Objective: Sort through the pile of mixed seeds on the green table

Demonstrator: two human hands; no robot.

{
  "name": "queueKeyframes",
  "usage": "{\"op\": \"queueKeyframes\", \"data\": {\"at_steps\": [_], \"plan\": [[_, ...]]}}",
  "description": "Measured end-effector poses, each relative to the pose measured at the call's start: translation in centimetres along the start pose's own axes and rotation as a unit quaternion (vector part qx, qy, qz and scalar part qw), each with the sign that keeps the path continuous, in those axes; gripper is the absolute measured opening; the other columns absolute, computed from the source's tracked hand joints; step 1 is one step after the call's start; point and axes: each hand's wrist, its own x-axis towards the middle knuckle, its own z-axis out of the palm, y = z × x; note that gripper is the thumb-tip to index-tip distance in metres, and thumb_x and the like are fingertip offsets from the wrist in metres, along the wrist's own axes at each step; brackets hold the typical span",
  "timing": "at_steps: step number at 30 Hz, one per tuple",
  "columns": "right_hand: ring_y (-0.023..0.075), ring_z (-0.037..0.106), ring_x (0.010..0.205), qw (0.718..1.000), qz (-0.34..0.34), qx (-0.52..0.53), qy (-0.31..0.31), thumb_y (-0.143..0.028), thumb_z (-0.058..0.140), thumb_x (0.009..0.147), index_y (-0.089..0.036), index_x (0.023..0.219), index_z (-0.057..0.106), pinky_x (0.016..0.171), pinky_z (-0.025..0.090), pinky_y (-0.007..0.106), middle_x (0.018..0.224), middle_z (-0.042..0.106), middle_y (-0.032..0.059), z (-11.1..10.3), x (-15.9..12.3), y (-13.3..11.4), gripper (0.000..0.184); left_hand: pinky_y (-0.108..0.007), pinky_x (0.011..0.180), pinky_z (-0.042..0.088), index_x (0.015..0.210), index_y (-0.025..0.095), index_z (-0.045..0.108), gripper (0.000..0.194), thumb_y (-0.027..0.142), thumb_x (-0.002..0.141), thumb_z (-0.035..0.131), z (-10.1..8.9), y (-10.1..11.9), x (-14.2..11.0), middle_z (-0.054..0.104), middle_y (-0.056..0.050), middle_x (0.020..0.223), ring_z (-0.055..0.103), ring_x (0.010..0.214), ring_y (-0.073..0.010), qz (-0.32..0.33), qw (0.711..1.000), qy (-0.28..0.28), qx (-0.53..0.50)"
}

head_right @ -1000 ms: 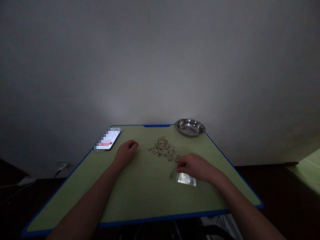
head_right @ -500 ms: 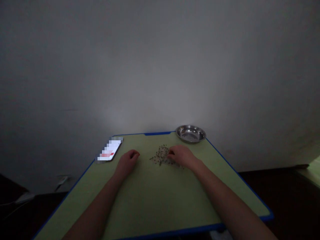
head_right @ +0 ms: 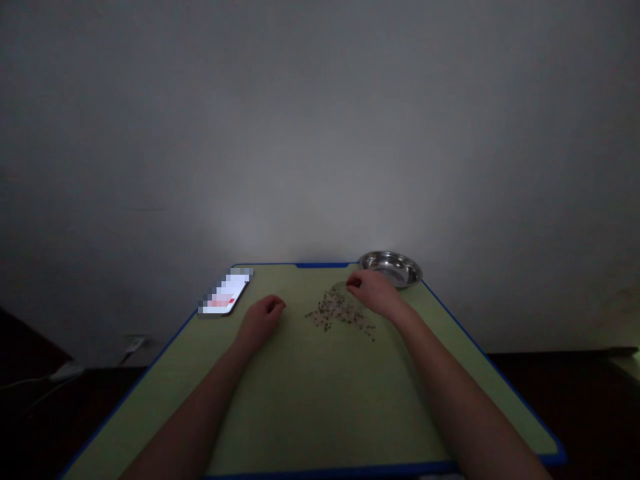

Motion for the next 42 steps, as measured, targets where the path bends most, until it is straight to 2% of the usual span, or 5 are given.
{"op": "queueKeyframes", "data": {"at_steps": [7, 20, 27, 33, 42], "plan": [[0.0215, 0.062, 0.094, 0.994, 0.031, -0.102, 0.038, -0.025, 0.048, 0.085, -0.021, 0.102, 0.068, 0.079, 0.043, 0.03, 0.104, 0.069, 0.0063, 1.0, 2.7, -1.7, 0.027, -0.025, 0.067, 0.039, 0.078, 0.018, 0.062, 0.019, 0.026, 0.08, 0.045, 0.1, -0.2, 0.0, 0.066, -0.004, 0.078, 0.058, 0.074, -0.0147, 0.0, 1.0, 0.003, -0.002], [0.0238, 0.062, 0.095, 0.981, 0.031, -0.192, -0.013, -0.023, 0.042, 0.089, -0.02, 0.105, 0.067, 0.079, 0.043, 0.031, 0.102, 0.069, 0.012, 4.8, 5.4, -2.3, 0.03, -0.023, 0.065, 0.037, 0.077, 0.018, 0.063, 0.02, 0.027, 0.081, 0.045, 0.2, -0.1, 0.0, 0.067, -0.004, 0.078, 0.057, 0.072, -0.0135, -0.005, 1.0, -0.001, 0.002], [0.0206, 0.061, 0.096, 0.981, -0.023, -0.189, -0.046, -0.026, 0.042, 0.09, -0.022, 0.104, 0.067, 0.078, 0.041, 0.027, 0.103, 0.069, 0.0083, 5.4, 4.1, -2.9, 0.029, -0.024, 0.065, 0.038, 0.079, 0.018, 0.064, 0.021, 0.027, 0.08, 0.046, 0.2, -0.1, 0.0, 0.068, -0.004, 0.08, 0.058, 0.074, -0.0147, -0.009, 1.0, -0.001, 0.004], [0.019, 0.063, 0.091, 0.978, -0.076, -0.178, -0.076, -0.024, 0.047, 0.087, -0.024, 0.099, 0.068, 0.075, 0.041, 0.025, 0.098, 0.071, 0.0047, 4.4, 1.7, -2.6, 0.024, -0.024, 0.067, 0.038, 0.079, 0.018, 0.064, 0.021, 0.028, 0.08, 0.045, 0.3, -0.1, 0.0, 0.068, -0.005, 0.081, 0.059, 0.075, -0.0149, -0.007, 1.0, 0.002, 0.003], [0.0191, 0.064, 0.085, 0.978, -0.126, -0.159, -0.05, -0.023, 0.047, 0.088, -0.023, 0.098, 0.069, 0.071, 0.041, 0.026, 0.094, 0.071, 0.0044, 2.8, -1.0, -1.9, 0.024, -0.024, 0.064, 0.037, 0.079, 0.018, 0.064, 0.021, 0.028, 0.08, 0.046, 0.1, 0.3, -0.1, 0.067, -0.004, 0.079, 0.058, 0.074, -0.0145, -0.014, 1.0, 0.001, 0.009]]}}
